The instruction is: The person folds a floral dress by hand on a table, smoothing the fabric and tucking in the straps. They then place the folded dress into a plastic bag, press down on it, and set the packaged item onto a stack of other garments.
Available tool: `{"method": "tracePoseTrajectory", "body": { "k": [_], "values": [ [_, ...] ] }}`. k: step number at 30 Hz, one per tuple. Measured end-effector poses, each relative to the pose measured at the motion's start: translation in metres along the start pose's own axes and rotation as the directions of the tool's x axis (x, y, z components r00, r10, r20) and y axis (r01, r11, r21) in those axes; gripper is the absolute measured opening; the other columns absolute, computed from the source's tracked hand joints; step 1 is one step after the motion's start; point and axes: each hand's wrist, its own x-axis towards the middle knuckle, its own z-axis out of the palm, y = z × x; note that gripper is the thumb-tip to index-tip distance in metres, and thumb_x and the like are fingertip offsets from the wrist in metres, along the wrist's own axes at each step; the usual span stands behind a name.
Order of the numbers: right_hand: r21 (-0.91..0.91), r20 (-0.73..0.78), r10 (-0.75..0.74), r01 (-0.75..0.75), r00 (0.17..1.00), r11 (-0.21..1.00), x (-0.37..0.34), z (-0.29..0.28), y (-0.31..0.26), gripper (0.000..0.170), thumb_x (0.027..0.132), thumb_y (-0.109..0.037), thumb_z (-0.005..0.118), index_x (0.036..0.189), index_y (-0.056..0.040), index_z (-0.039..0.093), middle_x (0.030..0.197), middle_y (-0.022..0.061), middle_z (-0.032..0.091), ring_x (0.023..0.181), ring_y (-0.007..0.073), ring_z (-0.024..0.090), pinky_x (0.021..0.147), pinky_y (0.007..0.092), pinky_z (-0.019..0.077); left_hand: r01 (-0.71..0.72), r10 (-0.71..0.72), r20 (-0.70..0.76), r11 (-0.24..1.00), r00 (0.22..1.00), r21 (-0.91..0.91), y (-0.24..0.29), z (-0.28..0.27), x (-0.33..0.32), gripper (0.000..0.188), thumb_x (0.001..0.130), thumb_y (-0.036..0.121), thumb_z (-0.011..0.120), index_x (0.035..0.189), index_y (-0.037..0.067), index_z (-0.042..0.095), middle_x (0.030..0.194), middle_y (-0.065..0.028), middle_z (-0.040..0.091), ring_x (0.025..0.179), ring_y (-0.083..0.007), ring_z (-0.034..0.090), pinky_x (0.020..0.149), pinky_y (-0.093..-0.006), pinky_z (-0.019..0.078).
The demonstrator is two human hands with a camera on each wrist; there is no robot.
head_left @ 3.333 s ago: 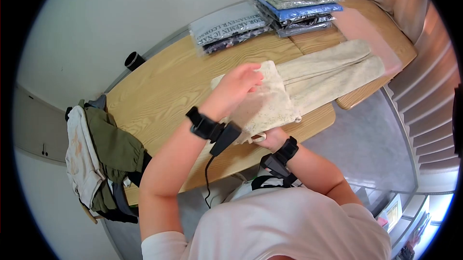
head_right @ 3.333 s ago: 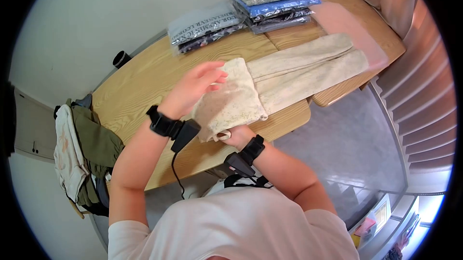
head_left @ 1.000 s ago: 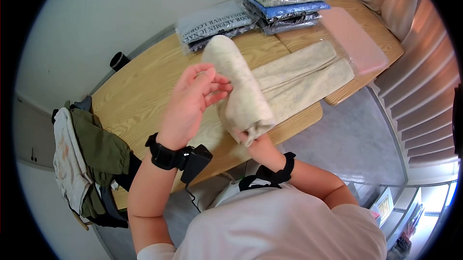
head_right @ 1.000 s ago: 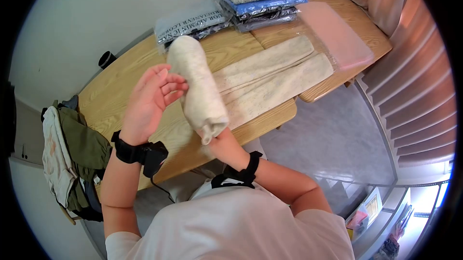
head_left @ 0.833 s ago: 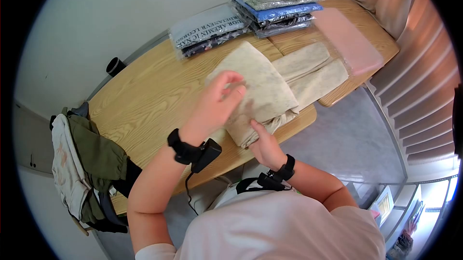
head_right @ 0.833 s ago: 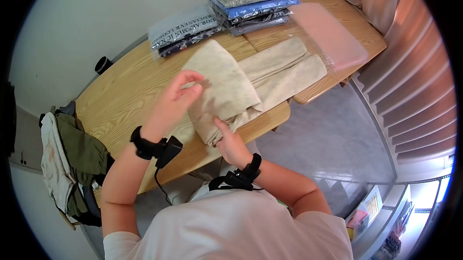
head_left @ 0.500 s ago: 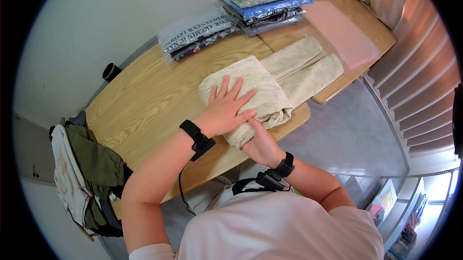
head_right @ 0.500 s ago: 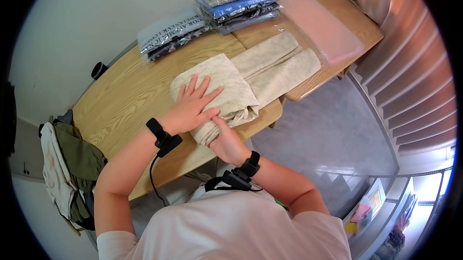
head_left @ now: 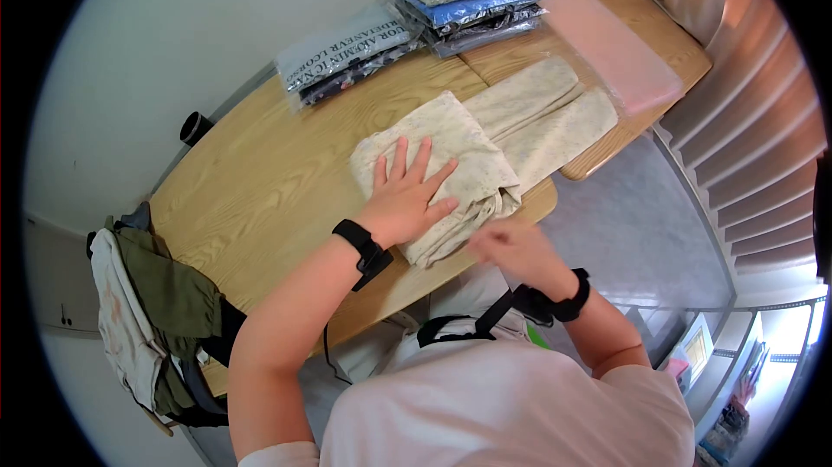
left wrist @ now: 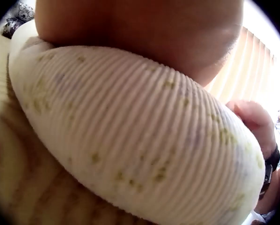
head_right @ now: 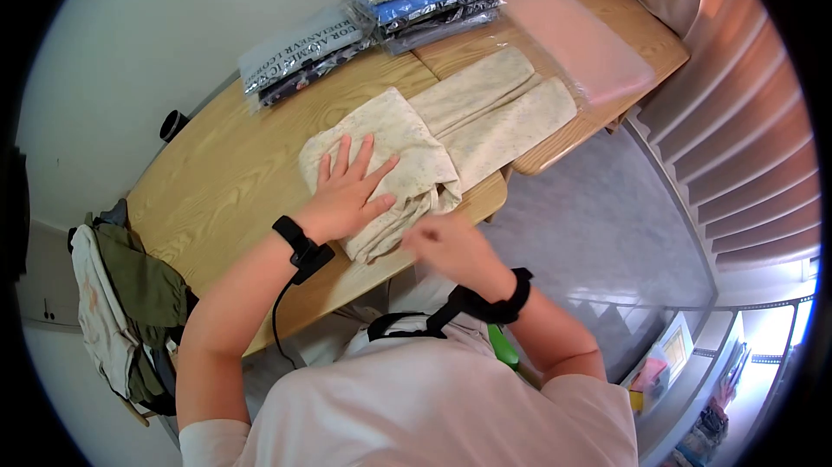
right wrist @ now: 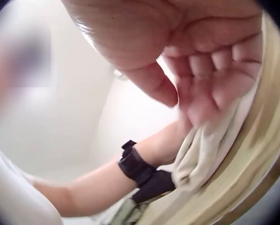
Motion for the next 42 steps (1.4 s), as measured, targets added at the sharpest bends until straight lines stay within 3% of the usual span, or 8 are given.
{"method": "tracePoseTrajectory", "body": {
  "k": [2,5,8,10,13,16,35,42],
  "values": [
    [-0.679,-0.407,-0.536,0.147,0.740,0.719,-0.014,-0.006,-0.008,0.036,0.085,-0.016,0.060,0.118,-0.0041,0.054,0.108,0.0171,0.059,0.100,0.0283,0.057,0.088,0.0314,0.0448,0.004,-0.004,0.001,1.000,1.000,0.022,0.001,0.002,-0.002,0.057,0.093,0.051,0.037,0.144,0.028,0.029,0.153,-0.0153,0.003,0.139,-0.0425,-0.006,0.107,-0.0589,-0.0006],
    [-0.957,-0.197,-0.853,0.096,0.483,0.275,0.002,-0.016,-0.018,0.042,0.082,-0.011,0.061,0.123,-0.0085,0.051,0.125,0.0212,0.047,0.113,0.0367,0.048,0.093,0.0351,0.0422,-0.039,0.040,-0.108,0.999,0.993,0.015,-0.010,0.006,0.000,0.055,0.091,0.048,0.044,0.141,0.025,0.036,0.151,-0.0164,0.015,0.139,-0.0396,0.005,0.109,-0.0548,0.0074],
    [-0.774,-0.249,-0.699,0.296,0.670,0.560,0.024,-0.029,0.012,0.045,0.083,-0.010,0.060,0.126,-0.0114,0.048,0.136,0.0209,0.037,0.122,0.0383,0.040,0.098,0.0390,0.0386,-0.168,-0.071,-0.337,0.759,0.939,-0.629,-0.038,0.004,-0.005,0.056,0.090,0.035,0.053,0.138,0.010,0.037,0.145,-0.0144,0.030,0.136,-0.0311,0.024,0.108,-0.0447,0.0234],
    [-0.756,-0.255,-0.704,0.317,0.663,0.573,0.028,-0.030,0.017,0.045,0.083,-0.009,0.059,0.127,-0.0118,0.048,0.135,0.0209,0.038,0.121,0.0387,0.041,0.099,0.0397,0.0378,0.010,-0.683,-0.365,0.479,0.632,-0.878,-0.033,-0.009,-0.029,0.043,0.090,0.027,0.056,0.124,0.002,0.049,0.130,-0.0106,0.048,0.121,-0.0215,0.044,0.100,-0.0339,0.0364],
    [-0.735,-0.261,-0.702,0.335,0.663,0.590,0.030,-0.026,0.017,0.045,0.083,-0.008,0.058,0.127,-0.0120,0.048,0.134,0.0211,0.039,0.121,0.0392,0.041,0.100,0.0401,0.0374,0.134,-0.641,0.245,-0.217,0.728,-0.967,-0.046,0.005,-0.048,0.030,0.091,0.025,0.054,0.113,0.003,0.055,0.115,-0.0080,0.057,0.106,-0.0168,0.054,0.092,-0.0316,0.0426],
    [-0.725,-0.276,-0.691,0.327,0.668,0.606,0.032,-0.022,0.016,0.044,0.084,-0.008,0.058,0.126,-0.0118,0.048,0.134,0.0217,0.039,0.121,0.0396,0.041,0.099,0.0401,0.0378,0.136,-0.390,0.279,-0.356,0.878,-0.925,-0.049,0.010,-0.062,0.025,0.092,0.023,0.053,0.110,0.006,0.057,0.106,-0.0046,0.062,0.097,-0.0136,0.057,0.087,-0.0288,0.0451],
    [-0.771,-0.253,-0.796,0.383,0.549,0.509,0.047,0.053,0.015,0.081,0.063,-0.026,0.080,0.130,-0.0043,0.040,0.135,0.0226,0.038,0.124,0.0391,0.038,0.102,0.0436,0.0340,-0.061,-0.547,0.106,-0.278,0.830,-0.959,0.006,-0.078,-0.080,0.022,0.089,0.019,0.055,0.103,0.003,0.057,0.103,-0.0062,0.062,0.095,-0.0145,0.058,0.085,-0.0301,0.0443],
    [0.104,-0.544,-0.461,0.602,0.701,0.792,0.059,0.037,0.023,0.043,0.090,-0.021,0.059,0.125,0.0006,0.044,0.112,0.0084,0.059,0.108,0.0167,0.052,0.088,0.0286,0.0417,-0.208,-0.246,-0.270,0.252,0.931,-0.945,0.028,-0.097,-0.010,0.025,0.095,0.019,0.048,0.109,0.001,0.057,0.111,-0.0080,0.061,0.105,-0.0153,0.055,0.092,-0.0293,0.0417]
  ]
}}
